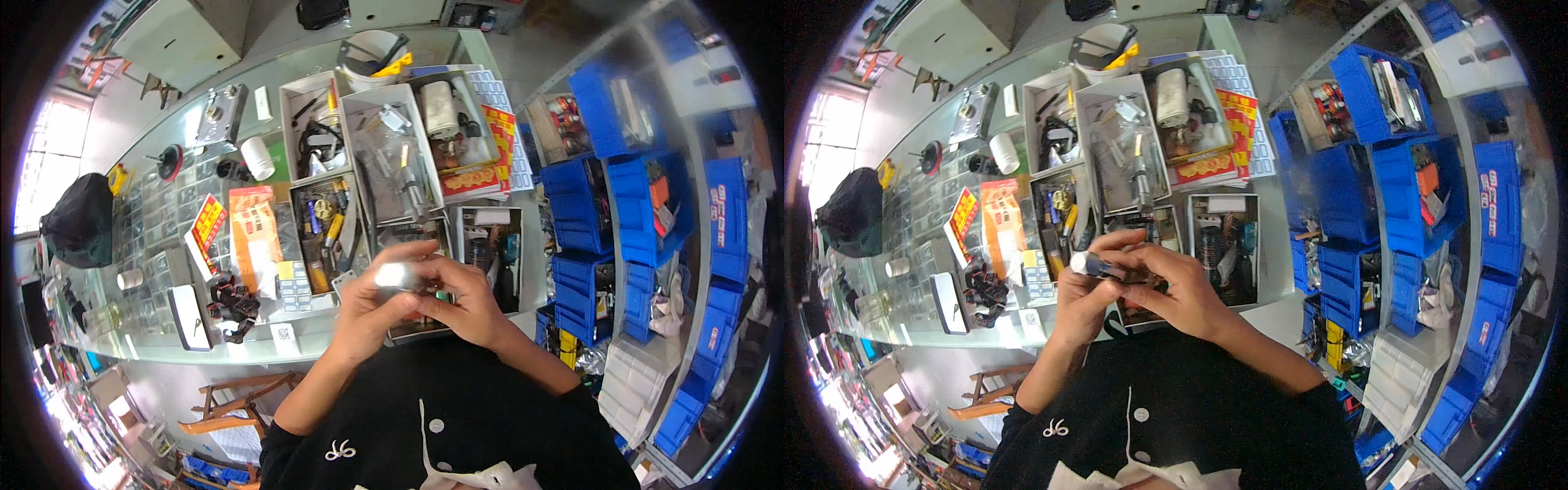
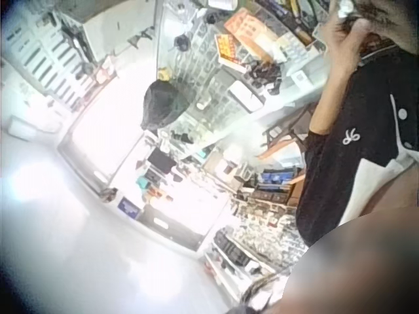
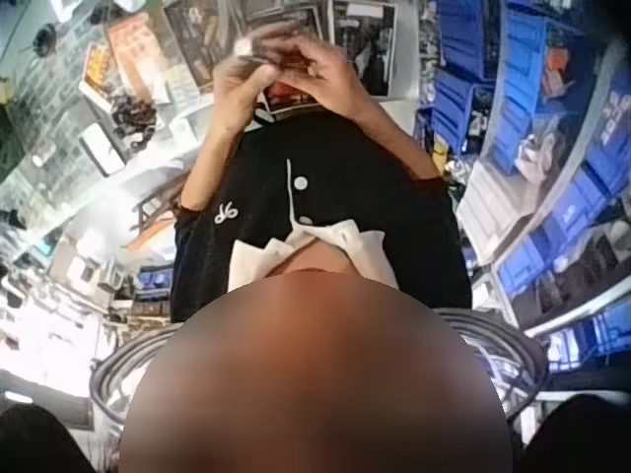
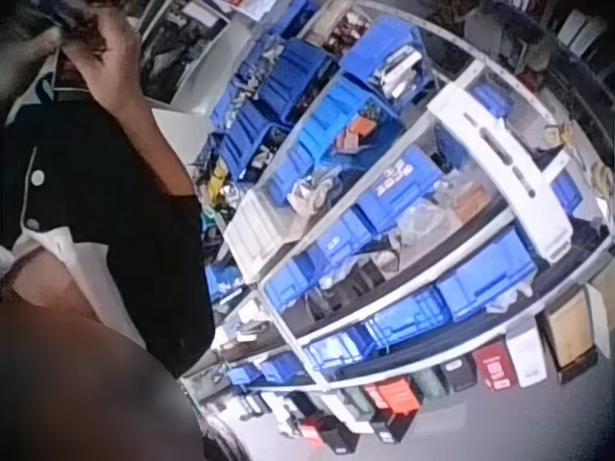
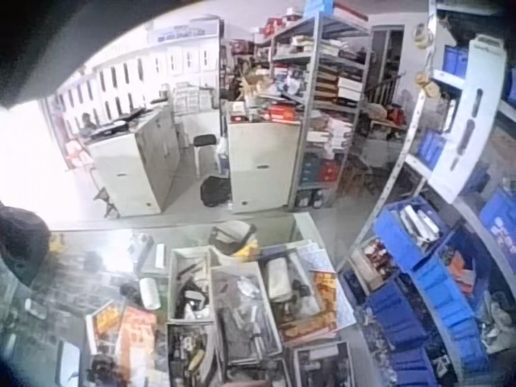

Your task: The person retrieves a cylindrical metal component from a plastic bag and a separate metal rod from a compartmented tray. They insert the rod into the cylinder, then retrieve a second cylindrical component and attach it to the first. The person continues to assemble additional small metal parts onto the growing assembly, handling each piece individually.

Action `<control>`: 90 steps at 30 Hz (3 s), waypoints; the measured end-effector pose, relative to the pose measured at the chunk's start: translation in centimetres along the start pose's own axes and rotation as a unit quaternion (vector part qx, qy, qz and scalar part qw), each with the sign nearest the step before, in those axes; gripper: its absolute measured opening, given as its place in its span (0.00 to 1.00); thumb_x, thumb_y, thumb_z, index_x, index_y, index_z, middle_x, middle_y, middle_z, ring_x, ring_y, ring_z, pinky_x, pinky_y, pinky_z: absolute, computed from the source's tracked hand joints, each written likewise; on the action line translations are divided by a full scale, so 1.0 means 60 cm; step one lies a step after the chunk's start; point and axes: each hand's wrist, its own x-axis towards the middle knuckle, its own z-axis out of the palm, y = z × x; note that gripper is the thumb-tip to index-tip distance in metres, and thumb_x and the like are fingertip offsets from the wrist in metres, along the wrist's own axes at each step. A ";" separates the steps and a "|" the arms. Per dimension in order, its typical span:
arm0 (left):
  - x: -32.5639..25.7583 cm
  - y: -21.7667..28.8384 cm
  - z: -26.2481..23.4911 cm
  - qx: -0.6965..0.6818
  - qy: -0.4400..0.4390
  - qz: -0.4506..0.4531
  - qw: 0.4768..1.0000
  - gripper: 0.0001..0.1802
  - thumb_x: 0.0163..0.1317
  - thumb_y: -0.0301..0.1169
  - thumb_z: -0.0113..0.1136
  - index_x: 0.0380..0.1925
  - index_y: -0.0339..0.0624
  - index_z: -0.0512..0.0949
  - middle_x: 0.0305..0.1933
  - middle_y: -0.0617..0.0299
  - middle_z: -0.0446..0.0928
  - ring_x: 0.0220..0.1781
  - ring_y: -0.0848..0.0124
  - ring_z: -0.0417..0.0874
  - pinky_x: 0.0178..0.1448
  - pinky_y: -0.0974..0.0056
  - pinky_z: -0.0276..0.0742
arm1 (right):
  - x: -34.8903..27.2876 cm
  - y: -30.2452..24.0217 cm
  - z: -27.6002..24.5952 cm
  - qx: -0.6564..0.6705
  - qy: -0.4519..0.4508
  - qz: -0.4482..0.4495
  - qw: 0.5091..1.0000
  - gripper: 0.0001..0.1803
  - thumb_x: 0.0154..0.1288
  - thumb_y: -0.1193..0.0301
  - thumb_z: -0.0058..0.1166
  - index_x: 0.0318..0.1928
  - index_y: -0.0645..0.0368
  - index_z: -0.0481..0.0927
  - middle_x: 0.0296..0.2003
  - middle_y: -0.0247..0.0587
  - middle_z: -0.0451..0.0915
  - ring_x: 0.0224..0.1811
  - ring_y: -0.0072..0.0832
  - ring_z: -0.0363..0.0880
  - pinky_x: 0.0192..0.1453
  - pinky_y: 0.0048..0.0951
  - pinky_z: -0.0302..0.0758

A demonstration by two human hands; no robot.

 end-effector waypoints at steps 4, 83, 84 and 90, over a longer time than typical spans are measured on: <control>0.027 0.000 0.028 0.022 -0.023 0.024 0.999 0.28 0.56 0.32 0.55 0.56 0.36 0.61 0.62 0.54 0.56 0.63 0.64 0.59 0.63 0.61 0.54 | -0.023 -0.028 -0.055 0.001 0.103 0.028 0.994 0.12 0.54 0.77 0.54 0.40 0.63 0.73 0.35 0.42 0.77 0.35 0.22 0.76 0.38 0.23 0.73; 0.014 0.026 -0.027 -0.064 0.318 -0.022 0.946 0.20 0.56 0.31 0.55 0.45 0.31 0.68 0.33 0.53 0.75 0.11 0.84 0.59 0.13 0.77 0.54 | 0.280 -0.037 -0.237 -0.631 -0.035 -0.349 0.693 0.15 0.48 0.76 0.48 0.40 0.51 0.75 0.41 0.33 0.74 0.43 0.30 0.71 0.46 0.31 0.66; 0.020 0.030 -0.025 -0.057 0.314 -0.028 0.947 0.20 0.56 0.33 0.54 0.45 0.30 0.68 0.34 0.52 0.75 0.11 0.83 0.60 0.13 0.77 0.54 | 0.271 -0.057 -0.236 -0.602 -0.037 -0.385 0.698 0.15 0.48 0.77 0.50 0.40 0.52 0.75 0.41 0.34 0.75 0.43 0.31 0.72 0.46 0.32 0.66; 0.092 0.043 0.011 -0.080 0.138 -0.070 0.985 0.25 0.54 0.42 0.57 0.40 0.28 0.71 0.30 0.57 0.76 0.12 0.83 0.62 0.15 0.78 0.59 | 0.178 -0.117 -0.157 -0.525 -0.060 -0.465 0.710 0.15 0.47 0.76 0.55 0.39 0.58 0.78 0.42 0.44 0.77 0.42 0.34 0.75 0.48 0.34 0.71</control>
